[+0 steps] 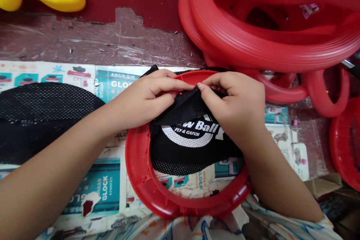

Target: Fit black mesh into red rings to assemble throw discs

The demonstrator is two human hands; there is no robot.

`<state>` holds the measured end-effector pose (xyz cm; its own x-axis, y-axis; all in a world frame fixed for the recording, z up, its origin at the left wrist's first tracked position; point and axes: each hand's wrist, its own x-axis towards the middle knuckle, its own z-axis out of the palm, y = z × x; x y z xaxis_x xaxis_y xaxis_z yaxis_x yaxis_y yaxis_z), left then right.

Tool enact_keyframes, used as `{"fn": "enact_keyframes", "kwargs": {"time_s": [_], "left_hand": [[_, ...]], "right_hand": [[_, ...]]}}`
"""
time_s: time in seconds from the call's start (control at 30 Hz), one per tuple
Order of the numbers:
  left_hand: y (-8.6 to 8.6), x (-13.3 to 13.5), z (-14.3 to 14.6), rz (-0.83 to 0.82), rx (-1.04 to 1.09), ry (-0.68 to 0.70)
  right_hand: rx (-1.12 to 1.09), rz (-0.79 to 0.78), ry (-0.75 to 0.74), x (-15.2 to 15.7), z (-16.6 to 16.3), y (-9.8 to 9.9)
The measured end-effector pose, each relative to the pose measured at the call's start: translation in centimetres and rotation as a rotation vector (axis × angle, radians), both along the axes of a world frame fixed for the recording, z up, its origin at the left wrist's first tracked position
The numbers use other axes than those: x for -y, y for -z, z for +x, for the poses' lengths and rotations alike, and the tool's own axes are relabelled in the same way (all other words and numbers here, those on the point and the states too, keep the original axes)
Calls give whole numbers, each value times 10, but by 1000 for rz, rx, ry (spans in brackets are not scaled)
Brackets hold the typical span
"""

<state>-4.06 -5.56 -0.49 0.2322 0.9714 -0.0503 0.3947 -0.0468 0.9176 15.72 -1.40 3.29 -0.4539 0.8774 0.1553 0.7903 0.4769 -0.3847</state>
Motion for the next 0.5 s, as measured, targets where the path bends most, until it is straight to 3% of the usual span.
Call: {"fn": "enact_keyframes", "kwargs": {"time_s": [0.33, 0.5], "left_hand": [[-4, 1, 2, 12, -92, 7], [-3, 1, 0, 4, -6, 11]], "right_hand": [[29, -3, -27, 0, 2, -1], [50, -75, -25, 0, 9, -10]]}}
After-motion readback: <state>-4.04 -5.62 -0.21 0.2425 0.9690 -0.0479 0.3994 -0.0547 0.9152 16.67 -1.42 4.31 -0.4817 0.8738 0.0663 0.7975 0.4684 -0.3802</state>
